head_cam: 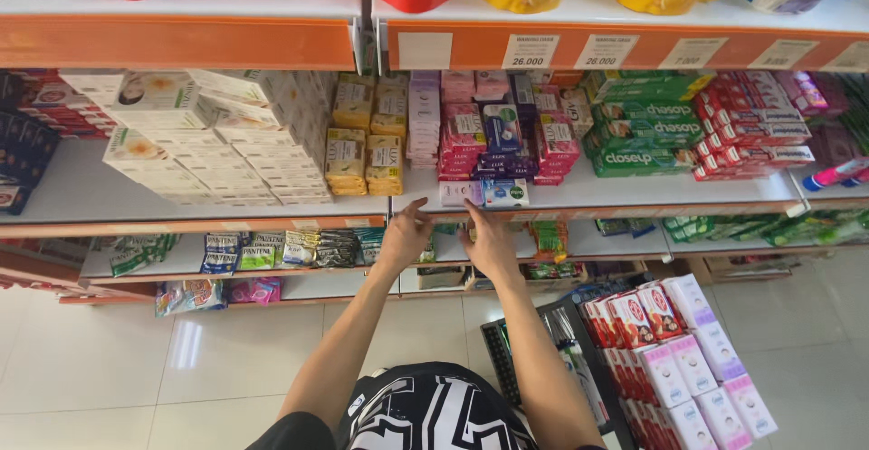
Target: The person takes several boxes of soap from a store shelf and places them into a black crate one at a time.
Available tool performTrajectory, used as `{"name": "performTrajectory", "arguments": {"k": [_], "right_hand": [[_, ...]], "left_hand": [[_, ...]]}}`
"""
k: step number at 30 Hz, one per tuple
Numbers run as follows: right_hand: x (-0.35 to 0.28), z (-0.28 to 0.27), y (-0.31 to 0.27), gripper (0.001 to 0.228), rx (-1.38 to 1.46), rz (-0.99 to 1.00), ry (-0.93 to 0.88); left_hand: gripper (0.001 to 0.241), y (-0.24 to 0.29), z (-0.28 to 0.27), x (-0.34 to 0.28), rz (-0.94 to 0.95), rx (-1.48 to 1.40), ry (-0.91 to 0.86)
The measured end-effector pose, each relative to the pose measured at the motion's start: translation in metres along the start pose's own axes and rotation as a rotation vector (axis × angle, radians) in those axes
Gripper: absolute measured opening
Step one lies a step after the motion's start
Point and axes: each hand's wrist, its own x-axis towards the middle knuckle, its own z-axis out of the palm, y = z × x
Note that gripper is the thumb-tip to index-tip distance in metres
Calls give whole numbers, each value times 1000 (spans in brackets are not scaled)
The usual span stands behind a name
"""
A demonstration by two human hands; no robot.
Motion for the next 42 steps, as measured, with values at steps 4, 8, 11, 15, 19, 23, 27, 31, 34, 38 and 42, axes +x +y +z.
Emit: {"name": "performTrajectory", "arguments": {"k": [4, 8, 11, 15, 19, 23, 27, 31, 34, 38, 42], "right_hand": [[11, -8, -11, 62, -51, -9, -108], [12, 11, 7, 63, -92, 51, -213], [9, 22, 18, 67, -68, -2, -194], [6, 19, 17, 72, -70, -20, -233], [-3, -10, -2, 75, -25, -9, -272], [-1, -13, -1, 74, -12, 34, -294], [1, -14, 8, 73, 11, 84, -279], [9, 1, 22, 75, 0, 91, -309], [10, -3, 19, 72, 16, 83, -310], [9, -4, 13, 71, -4, 76, -327], [7, -15, -2, 68, 2, 72, -349]], "left_hand": [[55, -8, 25, 8, -127, 46, -132], [59, -20, 45, 9, -116, 60, -174], [59, -16, 54, 8, -150, -1, -138], [58, -28, 65, 14, -286, -98, -148], [54, -10, 59, 16, -409, 25, -83], [63, 40, 27, 20, -302, 35, -72], [65, 29, 37, 37, -347, 43, -91], [59, 23, 41, 37, -328, 57, -112], [55, 35, 32, 31, -358, 160, -115], [61, 53, 20, 24, -341, 399, -168], [58, 60, 10, 24, -246, 602, -174]]}}
